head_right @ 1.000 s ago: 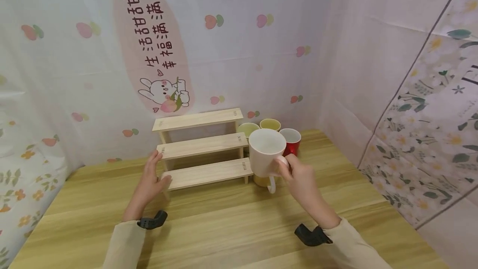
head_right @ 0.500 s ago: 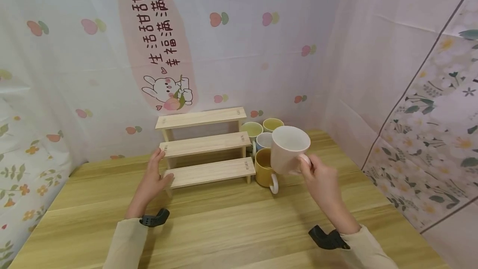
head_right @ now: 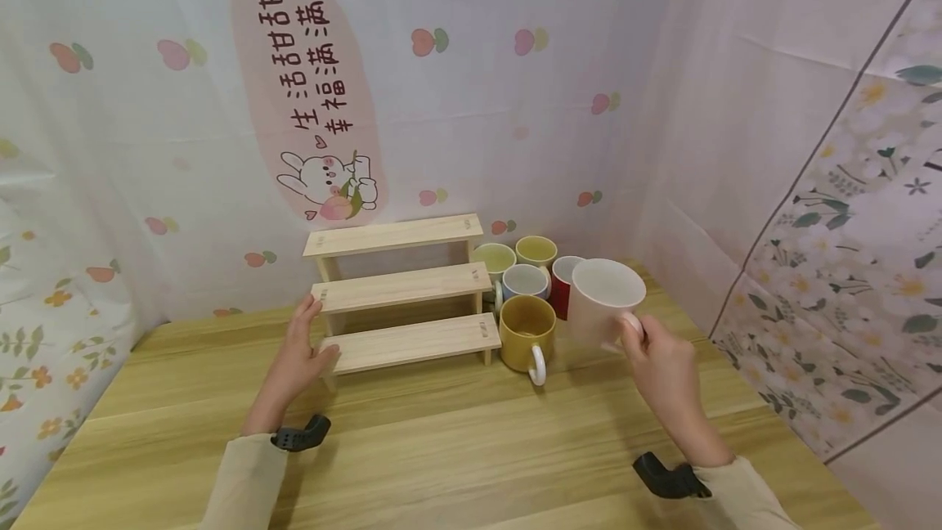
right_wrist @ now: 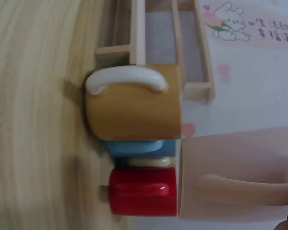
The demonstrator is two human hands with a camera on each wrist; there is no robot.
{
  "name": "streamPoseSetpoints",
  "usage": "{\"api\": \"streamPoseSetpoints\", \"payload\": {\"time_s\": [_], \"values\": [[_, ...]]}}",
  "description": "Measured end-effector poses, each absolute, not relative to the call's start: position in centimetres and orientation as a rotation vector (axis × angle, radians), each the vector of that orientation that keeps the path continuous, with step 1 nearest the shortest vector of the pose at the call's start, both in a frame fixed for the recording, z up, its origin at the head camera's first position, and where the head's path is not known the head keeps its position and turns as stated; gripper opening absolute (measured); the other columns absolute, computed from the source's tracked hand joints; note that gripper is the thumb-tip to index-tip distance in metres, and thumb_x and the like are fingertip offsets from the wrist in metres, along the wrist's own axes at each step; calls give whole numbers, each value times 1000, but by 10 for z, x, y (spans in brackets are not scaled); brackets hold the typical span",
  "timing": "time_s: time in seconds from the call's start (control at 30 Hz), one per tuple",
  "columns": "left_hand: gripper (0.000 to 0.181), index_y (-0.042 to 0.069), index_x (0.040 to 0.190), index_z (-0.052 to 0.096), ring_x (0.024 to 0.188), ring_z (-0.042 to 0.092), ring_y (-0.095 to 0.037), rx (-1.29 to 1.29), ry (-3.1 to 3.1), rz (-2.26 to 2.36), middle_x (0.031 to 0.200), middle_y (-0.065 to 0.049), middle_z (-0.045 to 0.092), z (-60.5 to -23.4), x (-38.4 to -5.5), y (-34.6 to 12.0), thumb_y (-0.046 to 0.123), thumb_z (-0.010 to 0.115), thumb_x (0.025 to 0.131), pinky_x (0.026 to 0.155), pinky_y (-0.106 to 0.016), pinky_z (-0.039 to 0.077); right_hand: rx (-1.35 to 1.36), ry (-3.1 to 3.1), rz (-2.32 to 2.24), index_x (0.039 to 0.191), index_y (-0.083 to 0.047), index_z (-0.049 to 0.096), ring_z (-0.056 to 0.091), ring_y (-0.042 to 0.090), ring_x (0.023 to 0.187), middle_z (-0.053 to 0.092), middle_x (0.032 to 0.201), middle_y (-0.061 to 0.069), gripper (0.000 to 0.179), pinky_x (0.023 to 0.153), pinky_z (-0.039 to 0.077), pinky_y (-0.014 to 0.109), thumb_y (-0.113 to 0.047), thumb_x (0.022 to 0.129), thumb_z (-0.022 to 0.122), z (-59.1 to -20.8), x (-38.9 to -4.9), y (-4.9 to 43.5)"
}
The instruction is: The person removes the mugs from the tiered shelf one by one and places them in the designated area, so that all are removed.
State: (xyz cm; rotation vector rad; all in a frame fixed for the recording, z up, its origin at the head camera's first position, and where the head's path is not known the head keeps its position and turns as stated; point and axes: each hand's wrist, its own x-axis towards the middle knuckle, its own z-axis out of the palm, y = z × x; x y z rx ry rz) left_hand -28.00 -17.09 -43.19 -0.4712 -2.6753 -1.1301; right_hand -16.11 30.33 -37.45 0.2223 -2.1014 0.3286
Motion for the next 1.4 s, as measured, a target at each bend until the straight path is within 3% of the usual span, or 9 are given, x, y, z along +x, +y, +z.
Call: {"api": "streamPoseSetpoints", "payload": {"time_s": [0.13, 0.3, 0.43, 0.57, 0.73, 0.83, 0.93, 1.07, 1.4], "values": [[76, 1, 149, 19, 96, 56, -39, -468, -2688, -1118, 159, -15, 9, -432, -280, -171, 8, 63, 88, 69, -39, 42, 179, -2122, 317, 59, -8, 40, 18, -3, 41, 29, 45, -6, 54, 36, 16, 17, -41, 101, 38, -387, -162, 310], [77, 2, 149, 19, 80, 55, -30, -460, -2700, -1125, 159, -15, 8, -433, -280, -171, 8, 64, 87, 64, -35, 39, 113, -2176, 354, 60, -8, 40, 20, -3, 42, 29, 46, -6, 43, 37, 18, 18, -26, 98, 53, -404, -165, 317], [77, 2, 149, 19, 58, 37, -18, -459, -2703, -1141, 160, -14, 8, -434, -280, -171, 8, 64, 87, 58, -32, 33, 99, -2179, 365, 60, -8, 43, 18, -5, 45, 29, 47, -6, 40, 38, 19, 20, -21, 95, 58, -415, -169, 322], [76, 2, 149, 20, 72, 49, -25, -452, -2697, -1128, 159, -14, 9, -433, -278, -170, 9, 64, 87, 66, -35, 39, 91, -2187, 375, 61, -7, 43, 23, 2, 44, 30, 47, -4, 39, 39, 21, 22, -20, 95, 57, -424, -172, 326], [76, 2, 149, 20, 61, 43, -23, -448, -2701, -1151, 160, -13, 8, -432, -278, -170, 9, 63, 88, 65, -36, 38, 91, -2198, 392, 63, -4, 43, 27, 11, 42, 31, 47, -2, 38, 39, 21, 25, -18, 96, 56, -431, -175, 328], [76, 2, 149, 19, 79, 55, -32, -450, -2696, -1152, 160, -13, 8, -432, -278, -170, 8, 63, 88, 75, -42, 43, 102, -2199, 395, 63, -4, 43, 28, 13, 42, 32, 47, 0, 37, 39, 23, 26, -17, 95, 57, -433, -177, 327], [76, 2, 149, 20, 93, 54, -36, -451, -2688, -1138, 160, -14, 8, -432, -279, -170, 8, 63, 88, 81, -46, 42, 107, -2197, 408, 64, -3, 44, 30, 15, 42, 34, 48, 1, 36, 39, 24, 28, -15, 95, 58, -434, -180, 325], [76, 2, 149, 19, 66, 42, -23, -451, -2690, -1125, 159, -15, 8, -431, -280, -171, 8, 63, 88, 70, -38, 37, 127, -2190, 396, 64, -4, 44, 30, 14, 43, 34, 48, 1, 38, 39, 24, 28, -19, 96, 56, -436, -185, 322], [77, 2, 150, 19, 51, 23, -10, -433, -2708, -1145, 160, -14, 8, -431, -281, -171, 8, 64, 87, 57, -31, 29, 163, -2180, 395, 65, -3, 45, 31, 13, 43, 34, 48, 0, 38, 39, 23, 25, -21, 96, 57, -442, -189, 310]]}}
